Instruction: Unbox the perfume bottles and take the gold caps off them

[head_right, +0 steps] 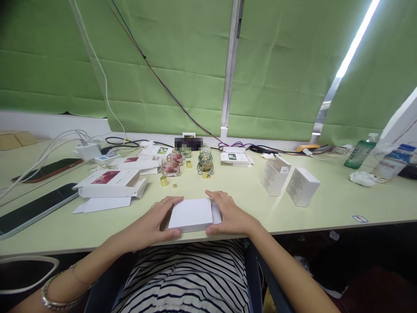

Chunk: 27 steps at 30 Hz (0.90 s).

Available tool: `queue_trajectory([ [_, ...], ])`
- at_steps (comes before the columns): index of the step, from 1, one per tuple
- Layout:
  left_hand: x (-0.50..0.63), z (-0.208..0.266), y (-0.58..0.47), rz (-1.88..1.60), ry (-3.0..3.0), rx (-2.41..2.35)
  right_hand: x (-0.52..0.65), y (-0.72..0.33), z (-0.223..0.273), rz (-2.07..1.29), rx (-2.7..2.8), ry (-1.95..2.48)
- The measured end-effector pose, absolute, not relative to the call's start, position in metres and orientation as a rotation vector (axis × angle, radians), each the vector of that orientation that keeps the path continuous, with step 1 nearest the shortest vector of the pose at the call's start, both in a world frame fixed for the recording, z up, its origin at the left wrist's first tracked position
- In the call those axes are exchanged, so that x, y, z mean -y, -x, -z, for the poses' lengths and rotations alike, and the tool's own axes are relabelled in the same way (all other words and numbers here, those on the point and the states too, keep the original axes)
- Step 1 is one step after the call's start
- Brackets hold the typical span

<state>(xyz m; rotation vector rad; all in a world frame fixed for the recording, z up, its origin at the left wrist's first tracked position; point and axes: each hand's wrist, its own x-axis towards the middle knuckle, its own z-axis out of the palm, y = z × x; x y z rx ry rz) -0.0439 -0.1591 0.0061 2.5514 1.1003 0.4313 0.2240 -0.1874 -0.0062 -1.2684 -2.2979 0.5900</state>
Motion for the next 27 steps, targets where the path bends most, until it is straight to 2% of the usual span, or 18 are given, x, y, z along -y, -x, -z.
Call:
queue_trajectory([
  [7, 0.1578, -0.0036, 0.0448, -0.439, -2.549, -1.125, 0.1845, -0.2279, 0.0077, -0.554, 2.019, 1.475],
  [27, 0.1583, -0.0041, 0.0446, -0.463, -2.536, -1.114, 0.1881, -0.2226, 0.0061, -0.686, 2.042, 1.162],
])
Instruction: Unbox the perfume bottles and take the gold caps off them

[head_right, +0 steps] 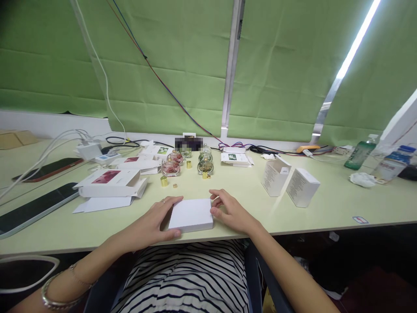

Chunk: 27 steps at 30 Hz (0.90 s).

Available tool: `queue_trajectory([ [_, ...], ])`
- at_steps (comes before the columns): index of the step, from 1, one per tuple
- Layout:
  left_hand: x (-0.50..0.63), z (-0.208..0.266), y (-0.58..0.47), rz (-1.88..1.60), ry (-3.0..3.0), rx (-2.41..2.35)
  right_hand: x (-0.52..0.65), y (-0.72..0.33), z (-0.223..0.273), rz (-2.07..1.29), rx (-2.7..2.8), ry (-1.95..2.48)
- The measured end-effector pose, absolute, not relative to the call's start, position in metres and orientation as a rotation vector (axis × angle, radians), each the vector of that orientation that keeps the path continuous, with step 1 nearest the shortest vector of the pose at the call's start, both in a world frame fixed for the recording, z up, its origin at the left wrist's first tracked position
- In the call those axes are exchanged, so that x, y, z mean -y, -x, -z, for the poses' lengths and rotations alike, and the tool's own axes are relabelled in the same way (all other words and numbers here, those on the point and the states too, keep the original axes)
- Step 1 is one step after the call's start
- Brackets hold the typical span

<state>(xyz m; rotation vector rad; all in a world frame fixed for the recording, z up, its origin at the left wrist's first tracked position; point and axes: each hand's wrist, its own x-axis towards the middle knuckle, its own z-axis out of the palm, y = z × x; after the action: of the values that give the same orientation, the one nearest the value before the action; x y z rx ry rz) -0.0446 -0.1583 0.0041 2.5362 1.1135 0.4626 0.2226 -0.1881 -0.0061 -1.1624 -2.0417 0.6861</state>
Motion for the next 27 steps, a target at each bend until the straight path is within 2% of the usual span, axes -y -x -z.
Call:
queue_trajectory([
  [15, 0.159, -0.005, 0.047, -0.44, -2.515, -1.088, 0.192, -0.22, -0.011, -0.778, 2.185, 1.3],
  [27, 0.16, -0.009, 0.045, -0.399, -2.505, -1.075, 0.199, -0.214, -0.014, -0.663, 2.184, 1.35],
])
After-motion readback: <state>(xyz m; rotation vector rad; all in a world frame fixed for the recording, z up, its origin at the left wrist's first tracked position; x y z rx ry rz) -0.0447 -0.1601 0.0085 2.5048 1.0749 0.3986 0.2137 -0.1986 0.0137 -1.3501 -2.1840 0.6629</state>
